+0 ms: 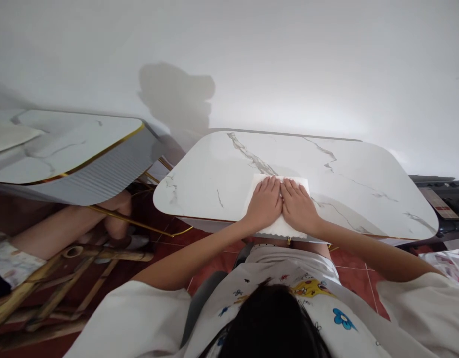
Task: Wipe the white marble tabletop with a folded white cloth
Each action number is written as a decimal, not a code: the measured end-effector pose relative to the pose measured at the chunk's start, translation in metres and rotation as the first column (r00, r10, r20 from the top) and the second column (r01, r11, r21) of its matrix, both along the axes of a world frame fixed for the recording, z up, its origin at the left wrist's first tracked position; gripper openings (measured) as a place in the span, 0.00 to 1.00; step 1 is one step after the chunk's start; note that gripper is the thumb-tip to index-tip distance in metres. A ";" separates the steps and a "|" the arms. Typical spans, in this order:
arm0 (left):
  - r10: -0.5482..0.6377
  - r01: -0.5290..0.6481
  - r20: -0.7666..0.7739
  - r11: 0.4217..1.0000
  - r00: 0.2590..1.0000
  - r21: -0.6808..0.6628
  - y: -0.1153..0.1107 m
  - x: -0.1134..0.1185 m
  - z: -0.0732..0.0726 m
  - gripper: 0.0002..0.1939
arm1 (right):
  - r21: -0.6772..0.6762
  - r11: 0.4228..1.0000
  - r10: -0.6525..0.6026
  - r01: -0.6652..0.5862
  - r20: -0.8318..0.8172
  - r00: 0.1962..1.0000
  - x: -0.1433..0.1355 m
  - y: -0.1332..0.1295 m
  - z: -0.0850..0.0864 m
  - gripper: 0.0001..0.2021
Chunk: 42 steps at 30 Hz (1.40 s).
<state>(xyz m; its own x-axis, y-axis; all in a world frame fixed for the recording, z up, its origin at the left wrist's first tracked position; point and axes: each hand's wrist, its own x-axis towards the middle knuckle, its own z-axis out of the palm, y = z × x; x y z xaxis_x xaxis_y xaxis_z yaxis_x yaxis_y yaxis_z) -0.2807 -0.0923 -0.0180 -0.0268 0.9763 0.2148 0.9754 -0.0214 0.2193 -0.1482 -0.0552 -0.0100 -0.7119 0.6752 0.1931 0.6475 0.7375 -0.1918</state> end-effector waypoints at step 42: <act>-0.002 -0.006 0.043 0.985 0.999 0.175 0.272 -0.074 0.007 0.17 | 0.099 0.994 -0.045 0.051 -0.057 0.997 -0.091 0.283 -0.005 0.24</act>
<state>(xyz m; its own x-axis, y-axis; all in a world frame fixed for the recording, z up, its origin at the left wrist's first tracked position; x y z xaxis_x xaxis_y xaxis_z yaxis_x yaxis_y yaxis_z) -0.3551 0.1792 -0.0109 -0.0415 0.9238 0.3807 0.9652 -0.0614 0.2543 -0.2391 0.2273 -0.0150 -0.6655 0.6837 0.2995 0.6733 0.7230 -0.1547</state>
